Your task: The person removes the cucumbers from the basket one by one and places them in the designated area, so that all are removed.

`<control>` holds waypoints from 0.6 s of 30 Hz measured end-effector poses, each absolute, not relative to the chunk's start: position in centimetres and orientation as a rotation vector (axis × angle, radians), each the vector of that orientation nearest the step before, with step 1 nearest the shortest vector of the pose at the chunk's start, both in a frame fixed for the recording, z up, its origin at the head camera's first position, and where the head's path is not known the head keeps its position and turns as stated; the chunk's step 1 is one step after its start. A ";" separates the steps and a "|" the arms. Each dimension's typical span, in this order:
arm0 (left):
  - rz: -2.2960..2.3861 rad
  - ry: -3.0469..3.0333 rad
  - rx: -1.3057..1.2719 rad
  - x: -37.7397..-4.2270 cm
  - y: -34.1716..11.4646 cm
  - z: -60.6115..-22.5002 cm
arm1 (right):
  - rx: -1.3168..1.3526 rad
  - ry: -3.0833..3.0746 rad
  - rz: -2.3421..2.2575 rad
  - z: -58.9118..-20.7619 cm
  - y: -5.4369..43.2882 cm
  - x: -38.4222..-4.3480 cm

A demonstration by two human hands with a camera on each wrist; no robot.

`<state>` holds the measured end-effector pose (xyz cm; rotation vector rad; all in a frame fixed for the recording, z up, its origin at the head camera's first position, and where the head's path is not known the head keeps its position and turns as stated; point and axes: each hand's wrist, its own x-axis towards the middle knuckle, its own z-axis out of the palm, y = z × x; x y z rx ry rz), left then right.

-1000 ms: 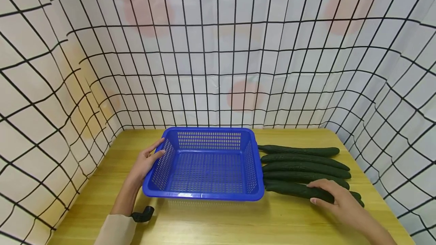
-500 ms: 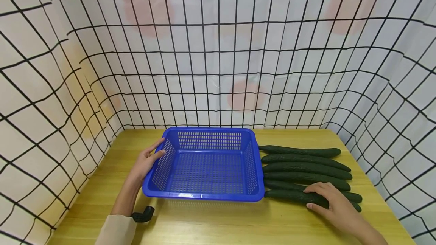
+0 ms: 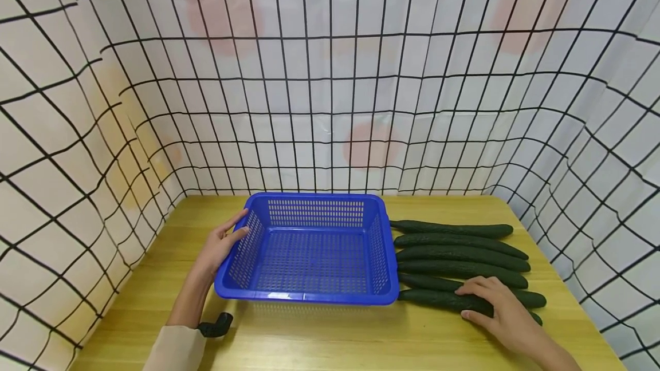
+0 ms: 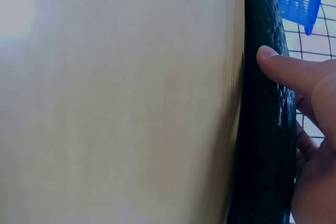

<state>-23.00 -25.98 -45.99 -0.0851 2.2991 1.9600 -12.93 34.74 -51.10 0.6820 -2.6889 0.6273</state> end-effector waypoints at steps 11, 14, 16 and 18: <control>1.972 2.283 -0.082 -23.0 -25.9 -45.6 | 0.680 -2.700 0.599 -51.2 34.9 -13.8; 1.987 2.269 -0.066 -23.0 -26.0 -45.9 | 0.664 -2.724 0.594 -51.2 34.9 -13.8; 1.985 2.273 -0.037 -22.9 -26.1 -46.1 | 0.658 -2.735 0.600 -51.2 34.9 -13.8; 1.968 2.291 -0.007 -22.8 -26.4 -46.2 | 0.659 -2.743 0.612 -51.1 34.9 -13.8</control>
